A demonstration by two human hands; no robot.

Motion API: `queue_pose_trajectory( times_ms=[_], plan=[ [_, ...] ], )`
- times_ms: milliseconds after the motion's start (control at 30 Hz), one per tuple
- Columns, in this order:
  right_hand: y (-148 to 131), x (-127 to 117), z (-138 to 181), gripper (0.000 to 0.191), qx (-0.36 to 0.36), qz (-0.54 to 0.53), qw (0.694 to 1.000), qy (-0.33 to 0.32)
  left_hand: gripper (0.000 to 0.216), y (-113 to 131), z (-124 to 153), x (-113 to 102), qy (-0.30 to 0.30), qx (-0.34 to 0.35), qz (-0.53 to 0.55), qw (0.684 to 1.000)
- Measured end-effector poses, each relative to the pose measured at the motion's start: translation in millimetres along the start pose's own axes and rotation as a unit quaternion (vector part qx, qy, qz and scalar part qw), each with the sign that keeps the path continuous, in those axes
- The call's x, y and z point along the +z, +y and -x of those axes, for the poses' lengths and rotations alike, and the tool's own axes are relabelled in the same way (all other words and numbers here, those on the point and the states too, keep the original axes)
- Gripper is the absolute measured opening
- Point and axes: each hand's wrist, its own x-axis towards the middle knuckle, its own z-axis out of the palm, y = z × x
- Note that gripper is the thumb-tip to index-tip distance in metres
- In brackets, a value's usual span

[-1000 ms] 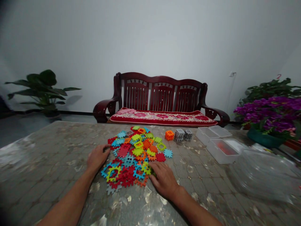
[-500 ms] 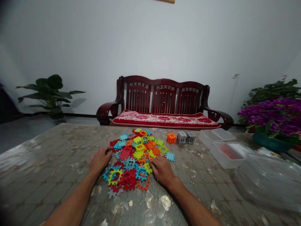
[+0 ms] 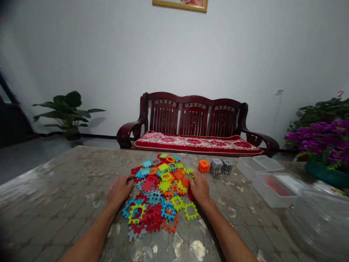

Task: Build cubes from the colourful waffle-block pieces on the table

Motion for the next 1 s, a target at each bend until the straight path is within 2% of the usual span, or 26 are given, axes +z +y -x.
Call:
queue_pose_trajectory(
  times_ms=[200,367,500,700,833,933,1000],
  plan=[
    [-22,16,-26,0.04,-0.036,0.015,0.999,-0.027,0.041,0,1,0,0.008,0.015,0.018,1.0],
    [-36,19,-38,0.042,-0.092,0.02,0.991,-0.097,0.04,-2,0,1,0.006,0.027,0.025,0.999],
    [-30,20,-34,0.041,-0.116,-0.004,0.982,-0.151,0.041,-1,0,1,0.003,0.03,0.014,0.999],
    [-8,20,-26,0.045,-0.037,-0.017,0.992,-0.117,0.04,2,2,-1,0.002,0.027,0.001,1.0],
    [-6,16,-24,0.042,0.001,-0.046,0.996,-0.078,0.039,2,2,-1,0.001,0.02,0.005,1.0],
    [-17,13,-23,0.04,-0.021,-0.031,0.997,-0.065,0.039,2,1,-1,-0.002,0.023,0.012,1.0],
    [-28,11,-23,0.042,-0.059,-0.024,0.995,-0.083,0.038,2,1,-1,-0.004,0.023,0.013,1.0]
  ],
)
